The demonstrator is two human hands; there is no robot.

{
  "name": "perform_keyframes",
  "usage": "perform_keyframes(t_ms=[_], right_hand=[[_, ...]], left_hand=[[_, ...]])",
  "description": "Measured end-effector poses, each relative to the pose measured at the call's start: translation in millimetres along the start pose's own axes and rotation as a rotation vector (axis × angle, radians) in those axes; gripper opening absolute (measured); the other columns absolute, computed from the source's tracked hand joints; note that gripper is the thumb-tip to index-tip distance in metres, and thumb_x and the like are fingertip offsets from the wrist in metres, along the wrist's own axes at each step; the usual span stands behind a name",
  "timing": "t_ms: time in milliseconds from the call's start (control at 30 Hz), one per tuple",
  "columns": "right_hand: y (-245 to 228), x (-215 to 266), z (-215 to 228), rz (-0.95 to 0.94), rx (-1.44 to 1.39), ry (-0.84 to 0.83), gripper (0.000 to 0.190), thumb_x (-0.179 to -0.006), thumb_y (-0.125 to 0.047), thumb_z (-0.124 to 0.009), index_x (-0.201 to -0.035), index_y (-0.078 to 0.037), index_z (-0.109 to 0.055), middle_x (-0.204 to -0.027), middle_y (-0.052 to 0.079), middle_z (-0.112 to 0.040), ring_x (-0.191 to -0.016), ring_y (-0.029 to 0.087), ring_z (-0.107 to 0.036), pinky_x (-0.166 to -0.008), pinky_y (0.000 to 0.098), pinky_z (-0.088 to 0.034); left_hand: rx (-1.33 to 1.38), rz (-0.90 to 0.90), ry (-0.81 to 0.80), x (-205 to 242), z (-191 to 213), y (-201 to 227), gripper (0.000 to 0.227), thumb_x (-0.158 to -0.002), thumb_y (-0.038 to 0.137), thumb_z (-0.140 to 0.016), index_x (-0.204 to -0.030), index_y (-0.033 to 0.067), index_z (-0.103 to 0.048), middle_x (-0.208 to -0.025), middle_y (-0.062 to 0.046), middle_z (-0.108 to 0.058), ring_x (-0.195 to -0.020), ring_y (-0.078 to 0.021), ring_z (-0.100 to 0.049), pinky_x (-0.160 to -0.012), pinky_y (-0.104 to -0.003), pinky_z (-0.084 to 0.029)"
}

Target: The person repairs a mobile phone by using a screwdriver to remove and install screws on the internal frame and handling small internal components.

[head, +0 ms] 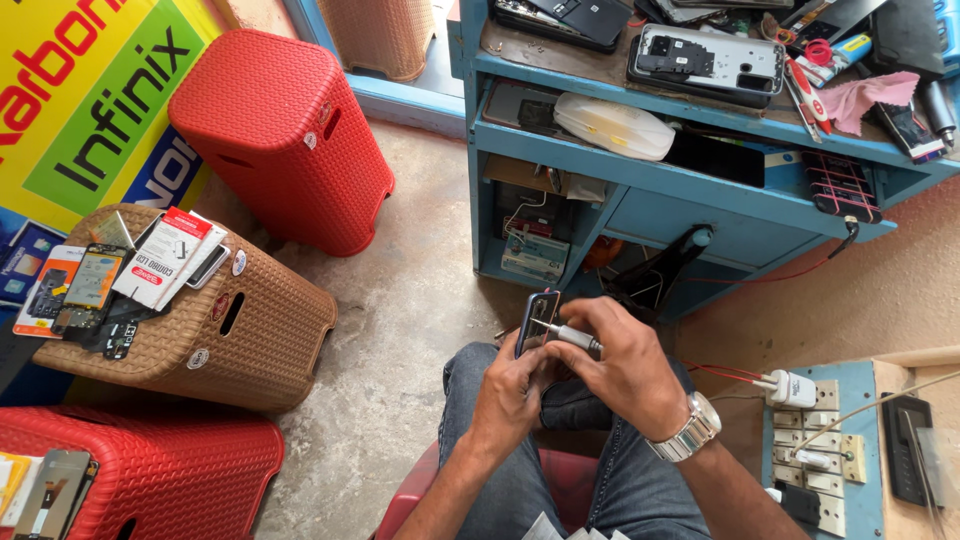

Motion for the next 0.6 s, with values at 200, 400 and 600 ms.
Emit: perform_keyframes(t_ms=[200, 400, 600], right_hand=[[14.2, 1.0, -3.0, -0.084, -0.062, -0.023, 0.03, -0.085, -0.019, -0.075, -0.108, 0.0, -0.071, -0.092, 0.012, -0.074, -0.076, 0.022, -0.075, -0.06, 0.0311, -0.057], [23.0, -0.9, -6.9, -0.135, -0.139, -0.082, 0.022, -0.09, -0.017, -0.072, -0.107, -0.004, -0.074, -0.089, 0.008, -0.076, -0.075, 0.019, -0.075, -0.065, 0.0306, -0.058], [14.0, -5.2, -4.4, -0.043, -0.159, -0.076, 0.023, -0.09, -0.016, -0.072, -0.108, -0.002, -0.073, -0.091, 0.008, -0.076, -0.078, 0.018, -0.076, -0.067, 0.0302, -0.059]], left_hand=[[-0.107, -0.032, -0.001, -0.1, 0.8, 3.7, 0.033, -0.08, -0.016, -0.063, -0.11, -0.0049, -0.072, -0.124, -0.018, -0.065, -0.102, -0.0356, -0.073, -0.085, -0.04, -0.062], [-0.102, -0.034, 0.014, -1.7, 1.0, 1.3, 0.025, -0.084, -0.012, -0.065, -0.108, -0.0058, -0.071, -0.122, -0.019, -0.067, -0.099, -0.0355, -0.074, -0.083, -0.041, -0.062], [-0.13, -0.08, 0.029, -2.1, 2.1, 2.4, 0.025, -0.083, -0.012, -0.066, -0.108, -0.0071, -0.071, -0.126, -0.022, -0.065, -0.103, -0.0383, -0.072, -0.085, -0.042, -0.062]])
Point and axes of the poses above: each hand's wrist, its own x-axis away from the middle knuckle, its own z-axis out of the back of the hand, y = z × x, the point moved 8 cm from there along -x, towards the middle knuckle
